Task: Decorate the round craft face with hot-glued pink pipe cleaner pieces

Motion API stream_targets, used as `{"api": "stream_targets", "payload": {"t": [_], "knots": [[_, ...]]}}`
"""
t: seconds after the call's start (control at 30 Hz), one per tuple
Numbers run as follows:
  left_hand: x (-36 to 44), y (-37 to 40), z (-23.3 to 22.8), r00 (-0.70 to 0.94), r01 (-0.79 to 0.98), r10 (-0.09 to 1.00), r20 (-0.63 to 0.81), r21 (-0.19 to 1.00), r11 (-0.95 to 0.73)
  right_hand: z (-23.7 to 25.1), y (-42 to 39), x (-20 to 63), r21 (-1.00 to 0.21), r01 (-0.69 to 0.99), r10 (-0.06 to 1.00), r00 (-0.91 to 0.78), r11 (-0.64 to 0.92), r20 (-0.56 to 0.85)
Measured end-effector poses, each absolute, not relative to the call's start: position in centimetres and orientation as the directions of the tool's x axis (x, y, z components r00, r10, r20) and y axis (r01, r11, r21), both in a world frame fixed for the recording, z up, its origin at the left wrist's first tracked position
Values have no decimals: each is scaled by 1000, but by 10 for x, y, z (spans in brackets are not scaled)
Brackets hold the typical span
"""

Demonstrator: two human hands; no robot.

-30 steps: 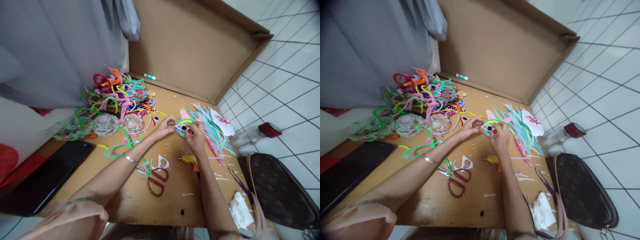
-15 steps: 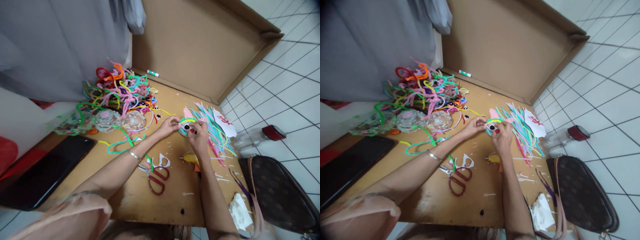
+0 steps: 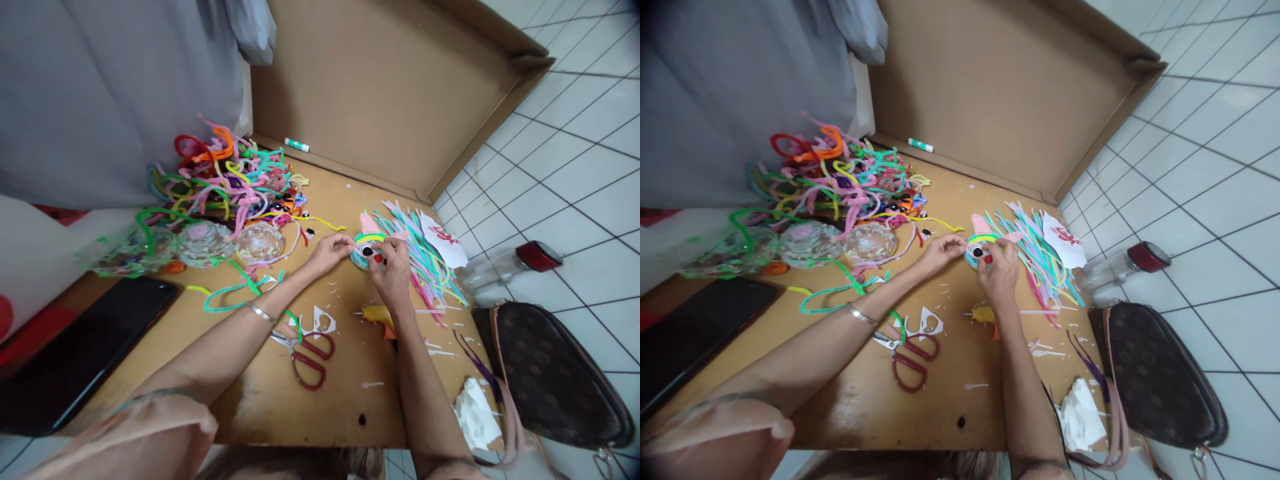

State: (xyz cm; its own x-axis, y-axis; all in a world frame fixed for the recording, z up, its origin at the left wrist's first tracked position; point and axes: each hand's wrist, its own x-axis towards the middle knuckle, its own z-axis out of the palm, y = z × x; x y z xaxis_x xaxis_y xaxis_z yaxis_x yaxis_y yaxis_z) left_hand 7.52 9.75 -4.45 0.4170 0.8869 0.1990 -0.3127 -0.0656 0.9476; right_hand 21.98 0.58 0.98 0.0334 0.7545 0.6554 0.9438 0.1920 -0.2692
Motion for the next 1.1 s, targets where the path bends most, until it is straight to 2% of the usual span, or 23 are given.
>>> {"api": "stream_targets", "payload": {"t": [0.33,0.77,1.1], "knots": [[82,102,-48,393,-349,896,208,935,-65,9,6,221,-286,940,761,48,184,646],[80,102,-44,478,-436,876,69,884,169,11,6,225,-326,921,768,49,212,639],[81,101,-43,458,-426,887,59,890,160,12,5,227,-365,905,775,66,219,628]]}}
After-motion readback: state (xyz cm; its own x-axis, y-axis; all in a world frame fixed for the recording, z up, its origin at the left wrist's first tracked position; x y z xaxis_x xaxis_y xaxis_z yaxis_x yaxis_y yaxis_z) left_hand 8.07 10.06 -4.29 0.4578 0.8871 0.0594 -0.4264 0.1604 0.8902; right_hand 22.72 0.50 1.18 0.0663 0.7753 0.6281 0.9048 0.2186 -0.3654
